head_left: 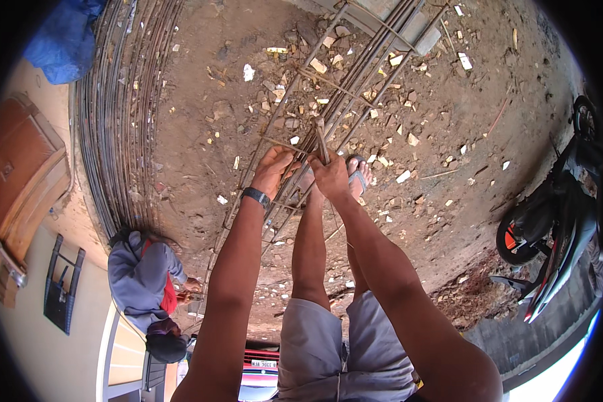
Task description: The person ties rebar pieces together using wire and a manual twisting tool to form a rectangular rebar cage. They repeatedly wrap wire around intersecting bars and twist it to secure the joints, working along the length of the cage on the ground.
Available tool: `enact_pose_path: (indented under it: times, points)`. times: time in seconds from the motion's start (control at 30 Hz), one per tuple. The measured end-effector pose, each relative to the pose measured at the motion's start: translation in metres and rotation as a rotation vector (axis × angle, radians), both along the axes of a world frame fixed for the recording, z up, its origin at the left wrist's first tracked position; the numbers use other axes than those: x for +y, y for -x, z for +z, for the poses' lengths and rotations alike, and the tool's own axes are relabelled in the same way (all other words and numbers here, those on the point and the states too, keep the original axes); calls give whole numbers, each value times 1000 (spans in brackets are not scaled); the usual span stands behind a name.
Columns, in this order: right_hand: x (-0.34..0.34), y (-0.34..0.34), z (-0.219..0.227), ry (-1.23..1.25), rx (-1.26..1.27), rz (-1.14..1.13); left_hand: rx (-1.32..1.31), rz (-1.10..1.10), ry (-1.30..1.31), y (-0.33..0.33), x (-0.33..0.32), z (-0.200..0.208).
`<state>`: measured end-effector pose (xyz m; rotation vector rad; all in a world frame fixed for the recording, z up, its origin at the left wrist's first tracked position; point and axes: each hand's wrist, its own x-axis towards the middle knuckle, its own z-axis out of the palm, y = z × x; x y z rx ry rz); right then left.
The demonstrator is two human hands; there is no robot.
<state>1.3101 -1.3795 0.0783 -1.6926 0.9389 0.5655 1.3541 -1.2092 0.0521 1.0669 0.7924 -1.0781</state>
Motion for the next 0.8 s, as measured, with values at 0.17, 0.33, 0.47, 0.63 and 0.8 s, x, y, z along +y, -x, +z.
enact_pose_path:
  times: [0.17, 0.33, 0.47, 0.63, 0.8]
  points:
    - [5, -4, 3, 55, -3, -9, 0, 48, 75, 12, 13, -16]
    - [8, 6, -4, 32, -74, 17, -33, 104, 109, 22, 14, -16]
    - [6, 22, -26, 71, -200, 81, 101, 270, 140, 17, 8, -16]
    - [3, 30, -33, -13, -219, 49, 27, -37, -32, 5, 1, -11]
    - [6, 14, -15, -69, -31, -162, -75, -23, -56, 2, -7, -12]
